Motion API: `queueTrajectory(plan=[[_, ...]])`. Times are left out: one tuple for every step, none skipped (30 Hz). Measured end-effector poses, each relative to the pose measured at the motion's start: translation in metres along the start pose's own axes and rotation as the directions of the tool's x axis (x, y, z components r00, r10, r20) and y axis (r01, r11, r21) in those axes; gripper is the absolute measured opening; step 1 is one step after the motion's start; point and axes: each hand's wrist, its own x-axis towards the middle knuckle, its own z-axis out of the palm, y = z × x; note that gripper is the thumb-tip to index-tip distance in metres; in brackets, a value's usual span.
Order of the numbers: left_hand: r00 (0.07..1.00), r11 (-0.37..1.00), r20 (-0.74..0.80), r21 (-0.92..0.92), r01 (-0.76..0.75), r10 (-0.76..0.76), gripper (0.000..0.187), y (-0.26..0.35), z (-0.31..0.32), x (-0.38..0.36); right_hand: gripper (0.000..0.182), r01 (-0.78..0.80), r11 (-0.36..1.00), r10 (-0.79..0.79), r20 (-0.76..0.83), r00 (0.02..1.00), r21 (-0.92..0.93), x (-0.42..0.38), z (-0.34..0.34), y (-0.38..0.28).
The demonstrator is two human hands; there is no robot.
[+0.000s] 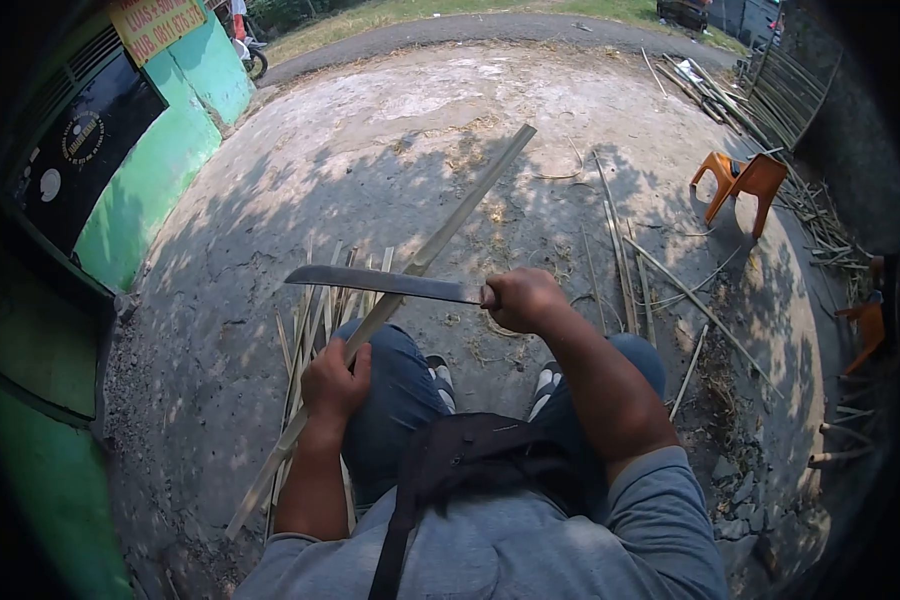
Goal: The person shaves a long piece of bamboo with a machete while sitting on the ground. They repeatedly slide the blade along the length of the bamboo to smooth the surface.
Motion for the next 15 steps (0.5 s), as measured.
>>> queueTrajectory(plan=[[1.0, 1.0, 0.001, -0.004, 0.001, -0.001, 0.043, -0.001, 0.0, -0.001, 0.021, -0.015, 0.999, 0.016, -0.021, 1.0, 0.034, 0.002, 0.001, 0.002], [1.0, 1.0, -0.002, -0.006, 0.006, -0.006, 0.043, -0.001, -0.001, -0.001, 0.021, -0.03, 0.997, 0.033, -0.043, 0.999, 0.066, 0.005, 0.003, 0.007], [1.0, 1.0, -0.005, -0.009, 0.011, -0.011, 0.043, 0.0, -0.001, -0.001, 0.021, -0.046, 0.994, 0.052, -0.064, 0.997, 0.097, 0.007, 0.005, 0.011], [1.0, 1.0, -0.009, -0.014, 0.014, -0.015, 0.043, 0.001, -0.001, -0.001, 0.02, -0.082, 0.987, 0.093, -0.076, 0.993, 0.135, 0.007, 0.006, 0.014], [1.0, 1.0, -0.003, -0.001, 0.02, -0.02, 0.043, 0.002, -0.001, -0.001, 0.02, -0.119, 0.978, 0.135, -0.088, 0.987, 0.172, 0.007, 0.007, 0.017], [1.0, 1.0, 0.003, 0.012, 0.024, -0.024, 0.043, 0.003, -0.002, 0.0, 0.02, -0.155, 0.965, 0.178, -0.098, 0.979, 0.21, 0.007, 0.007, 0.018], [1.0, 0.999, 0.011, 0.026, 0.028, -0.028, 0.043, 0.004, -0.002, 0.0, 0.02, -0.148, 0.968, 0.17, -0.096, 0.981, 0.203, 0.005, 0.006, 0.019], [1.0, 0.999, 0.015, 0.032, 0.026, -0.027, 0.043, 0.004, -0.002, 0.001, 0.02, -0.142, 0.97, 0.162, -0.093, 0.982, 0.197, 0.003, 0.006, 0.019], [0.999, 0.999, 0.02, 0.039, 0.025, -0.026, 0.043, 0.004, -0.001, 0.001, 0.02, -0.136, 0.972, 0.155, -0.089, 0.984, 0.191, 0.0, 0.004, 0.019], [0.999, 0.999, 0.027, 0.045, 0.024, -0.025, 0.043, 0.003, -0.001, 0.001, 0.02, -0.112, 0.981, 0.126, -0.079, 0.989, 0.16, -0.003, 0.003, 0.017], [1.0, 0.999, 0.023, 0.043, 0.015, -0.016, 0.043, 0.003, 0.0, 0.001, 0.02, -0.087, 0.988, 0.097, -0.067, 0.993, 0.13, -0.004, 0.002, 0.013], [1.0, 0.999, 0.018, 0.041, 0.007, -0.008, 0.043, 0.003, 0.001, 0.001, 0.02, -0.061, 0.993, 0.066, -0.052, 0.996, 0.1, -0.006, 0.001, 0.008], [1.0, 0.999, 0.012, 0.039, 0.0, -0.001, 0.042, 0.003, 0.001, 0.001, 0.02, -0.051, 0.995, 0.054, -0.028, 0.998, 0.083, -0.006, 0.001, 0.003], [1.0, 0.999, 0.011, 0.038, 0.005, -0.005, 0.042, 0.003, 0.002, 0.0, 0.02, -0.039, 0.997, 0.04, -0.005, 0.999, 0.065, -0.005, 0.0, -0.003], [1.0, 0.999, 0.008, 0.037, 0.01, -0.01, 0.042, 0.002, 0.002, 0.0, 0.019, -0.024, 0.999, 0.024, 0.015, 1.0, 0.047, -0.003, -0.001, -0.006]])
